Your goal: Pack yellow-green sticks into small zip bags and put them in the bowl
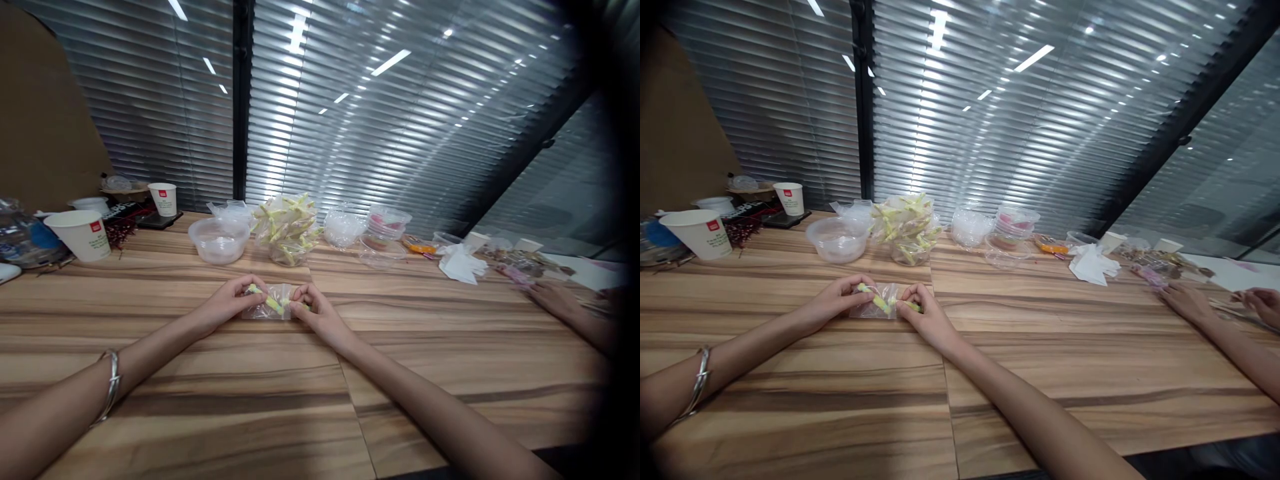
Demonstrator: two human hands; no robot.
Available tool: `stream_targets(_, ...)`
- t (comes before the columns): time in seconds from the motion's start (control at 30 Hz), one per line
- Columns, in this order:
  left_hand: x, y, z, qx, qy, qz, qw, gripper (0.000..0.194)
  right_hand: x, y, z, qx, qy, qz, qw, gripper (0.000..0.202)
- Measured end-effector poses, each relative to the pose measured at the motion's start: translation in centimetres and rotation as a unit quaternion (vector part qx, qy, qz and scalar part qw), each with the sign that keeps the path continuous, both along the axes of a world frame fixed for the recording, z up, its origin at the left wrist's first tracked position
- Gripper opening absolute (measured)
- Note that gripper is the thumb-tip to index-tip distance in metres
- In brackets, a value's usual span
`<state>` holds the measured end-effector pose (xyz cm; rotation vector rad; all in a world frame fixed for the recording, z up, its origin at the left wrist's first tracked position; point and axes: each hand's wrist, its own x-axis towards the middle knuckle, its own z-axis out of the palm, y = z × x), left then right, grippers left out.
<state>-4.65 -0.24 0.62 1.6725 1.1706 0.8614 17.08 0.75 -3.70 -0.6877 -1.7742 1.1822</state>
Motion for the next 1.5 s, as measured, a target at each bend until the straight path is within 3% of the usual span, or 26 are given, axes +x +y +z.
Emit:
stream_targets(0.3, 0.1, 0.1, -0.3, -0.008, 0.001, -0.001, 1.000, 0.036, 0.3, -0.5, 0.2, 0.042, -0.024, -0.026, 0.998, 0.017)
stream_targets(0.57, 0.2, 0.0, -0.2, -0.008, 0.010, 0.003, 1.000, 0.038, 0.4, 0.3, -0.4, 0.081, 0.042, -0.096, 0.991, 0.035)
stream_targets(0.73, 0.1, 0.2, -0.2, 0.017, 0.013, 0.030, 0.999, 0.039, 0.5, 0.6, -0.4, 0.104, 0.038, -0.110, 0.988, 0.025)
stream_targets(0.83, -0.1, 0.3, -0.3, 0.031, 0.014, 0.059, 0.998, 0.035, 0.5, 0.4, -0.2, 0.078, 0.038, -0.121, 0.989, 0.026)
stream_targets(0.93, -0.1, 0.3, -0.4, 0.057, 0.024, 0.056, 0.997, 0.031, 0.3, 0.3, 0.0, 0.025, 0.085, -0.109, 0.990, 0.035)
stream_targets(1.1, 0.1, 0.4, -0.7, 0.081, 0.098, -0.014, 0.992, 0.030, 0.2, 0.5, -0.1, -0.002, 0.161, -0.080, 0.984, 0.035)
stream_targets(1.3, 0.3, -0.1, -0.4, 0.135, 0.144, -0.004, 0.980, 0.033, 0.3, 0.4, 0.2, 0.067, 0.112, -0.134, 0.982, 0.025)
stream_targets(1.5, 0.5, -1.0, 0.5, 0.221, 0.152, -0.028, 0.963, 0.035, 0.2, -0.6, 0.6, 0.015, 0.055, -0.051, 0.997, 0.027)
